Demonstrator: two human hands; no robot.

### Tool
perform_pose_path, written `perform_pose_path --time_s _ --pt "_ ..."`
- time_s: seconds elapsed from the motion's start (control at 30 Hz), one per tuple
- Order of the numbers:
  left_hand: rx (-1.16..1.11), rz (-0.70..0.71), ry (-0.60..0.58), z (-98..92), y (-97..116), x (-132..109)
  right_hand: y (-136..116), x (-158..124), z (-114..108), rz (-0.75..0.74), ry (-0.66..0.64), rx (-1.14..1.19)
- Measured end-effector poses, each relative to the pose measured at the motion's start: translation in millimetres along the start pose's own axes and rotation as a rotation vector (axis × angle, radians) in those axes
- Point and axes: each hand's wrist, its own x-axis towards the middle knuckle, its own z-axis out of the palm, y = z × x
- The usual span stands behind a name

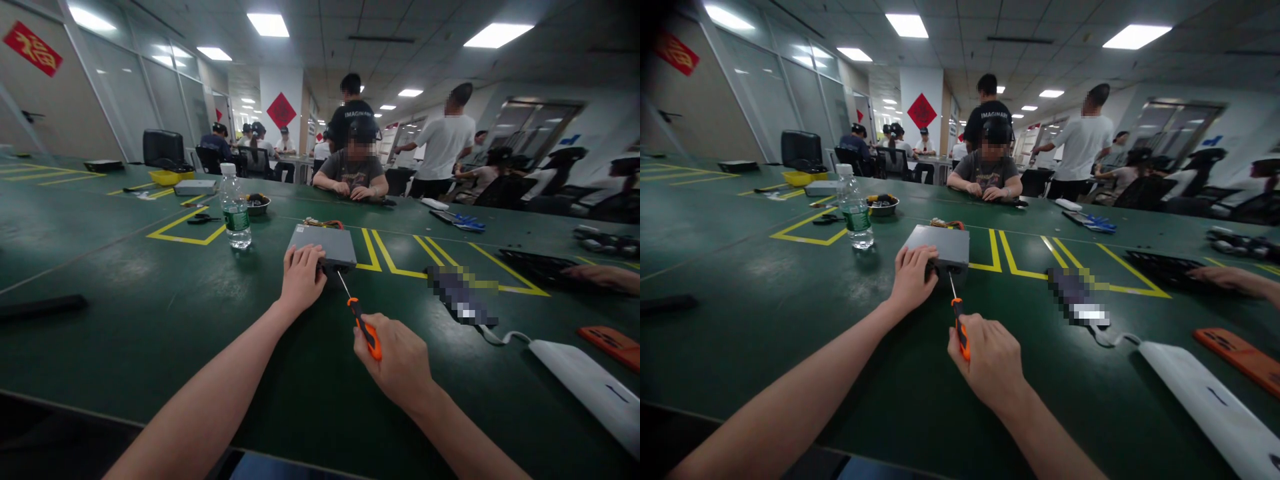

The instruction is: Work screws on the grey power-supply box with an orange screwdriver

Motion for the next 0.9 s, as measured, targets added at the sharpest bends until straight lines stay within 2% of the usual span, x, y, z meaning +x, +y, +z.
perform_pose_path --time_s 0.2,0.6,0.73,0.83,0.9 --pt "-0.005 -0.017 0.008 0.8 1.3 0.0 -1.8 4.4 7.3 -0.042 -0.008 -0.009" --pt "-0.002 -0.018 0.039 3.8 0.9 0.0 -3.7 3.7 12.7 -0.013 -0.07 -0.105" --pt "-0.002 -0.016 0.036 3.7 1.2 -0.1 -8.5 2.7 13.5 -0.16 -0.11 -0.194" --pt "-0.005 -0.019 0.035 3.6 1.4 -0.1 -11.9 1.8 15.6 -0.307 -0.12 -0.148" --pt "-0.005 -0.02 0.035 3.5 1.3 -0.1 -14.0 1.5 17.1 -0.336 -0.121 -0.1"
